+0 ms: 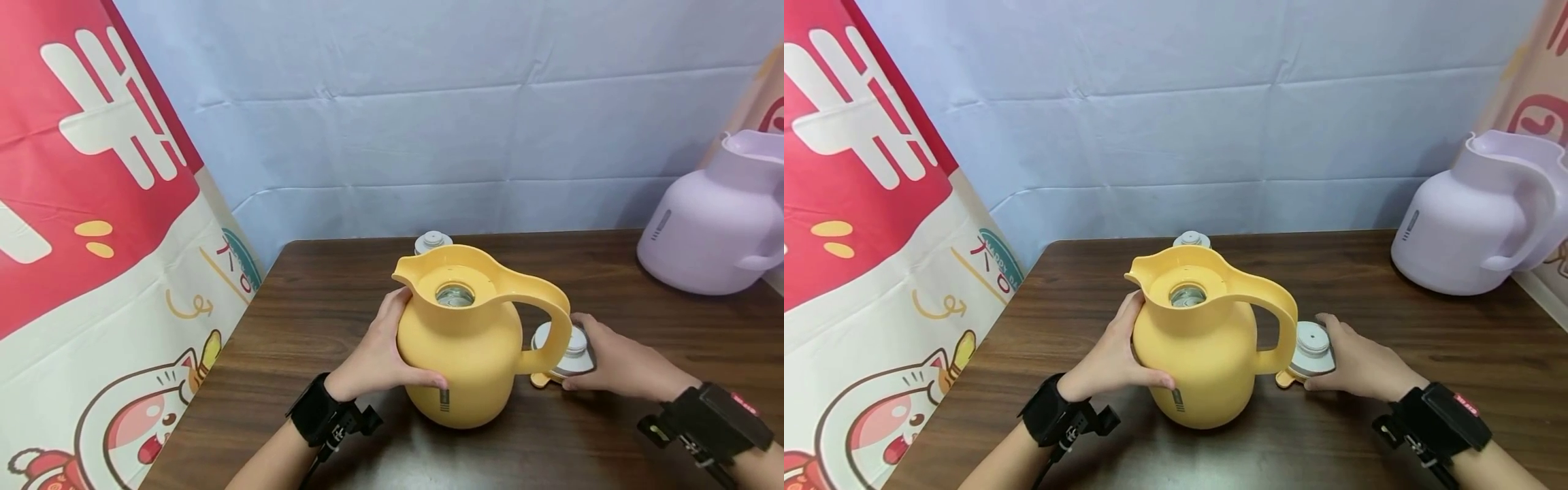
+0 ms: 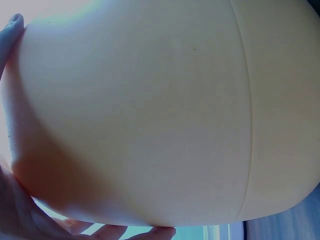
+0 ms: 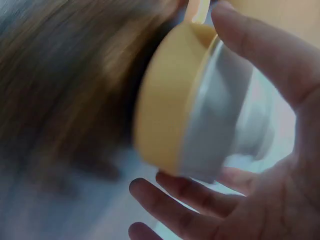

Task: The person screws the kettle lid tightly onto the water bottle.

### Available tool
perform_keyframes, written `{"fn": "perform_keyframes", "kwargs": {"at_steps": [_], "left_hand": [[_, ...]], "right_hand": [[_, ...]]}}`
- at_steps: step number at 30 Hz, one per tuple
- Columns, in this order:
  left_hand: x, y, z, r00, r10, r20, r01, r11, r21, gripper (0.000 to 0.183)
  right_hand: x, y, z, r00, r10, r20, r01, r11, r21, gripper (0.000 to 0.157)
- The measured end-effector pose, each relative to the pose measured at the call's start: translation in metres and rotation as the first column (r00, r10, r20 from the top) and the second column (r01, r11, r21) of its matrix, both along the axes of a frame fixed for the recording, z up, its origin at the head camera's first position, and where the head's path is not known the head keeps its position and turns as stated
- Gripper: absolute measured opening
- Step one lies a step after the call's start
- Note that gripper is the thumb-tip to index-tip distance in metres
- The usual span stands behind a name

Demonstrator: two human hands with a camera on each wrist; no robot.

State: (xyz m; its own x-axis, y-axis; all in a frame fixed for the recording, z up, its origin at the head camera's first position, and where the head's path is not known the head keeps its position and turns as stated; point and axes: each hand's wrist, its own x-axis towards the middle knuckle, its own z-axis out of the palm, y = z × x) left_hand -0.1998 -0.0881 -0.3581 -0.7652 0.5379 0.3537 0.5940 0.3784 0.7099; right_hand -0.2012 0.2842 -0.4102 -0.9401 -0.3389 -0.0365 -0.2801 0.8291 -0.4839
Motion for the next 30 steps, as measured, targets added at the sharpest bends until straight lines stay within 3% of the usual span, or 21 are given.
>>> {"fn": "perform_keyframes", "kwargs": {"at_steps": [2,7,18,23,30], "left_hand": [[0.001,-0.001,0.000,1.000,-0.005,0.003,0.005,1.000,0.002,0.120],[0.006,-0.002,-0.001,1.000,-0.013,0.019,0.013,1.000,0.000,0.118],[0.018,-0.002,0.003,0.999,-0.038,-0.001,0.038,0.999,-0.005,0.121],[0.023,-0.003,0.006,0.999,-0.052,0.001,0.052,0.999,0.002,0.120],[0.029,-0.003,0.009,0.997,-0.071,0.012,0.071,0.997,0.014,0.119]], "right_hand": [[0.000,0.003,-0.002,1.000,0.021,0.019,-0.021,1.000,-0.017,0.106],[0.004,0.008,-0.007,0.998,0.039,0.049,-0.036,0.998,-0.055,0.095],[0.028,0.016,0.000,0.997,-0.054,0.055,0.058,0.996,-0.069,0.099],[0.039,0.018,0.010,0.995,-0.100,-0.002,0.100,0.993,-0.055,0.101],[0.056,0.025,0.026,0.978,-0.190,-0.090,0.179,0.977,-0.113,0.098]]}}
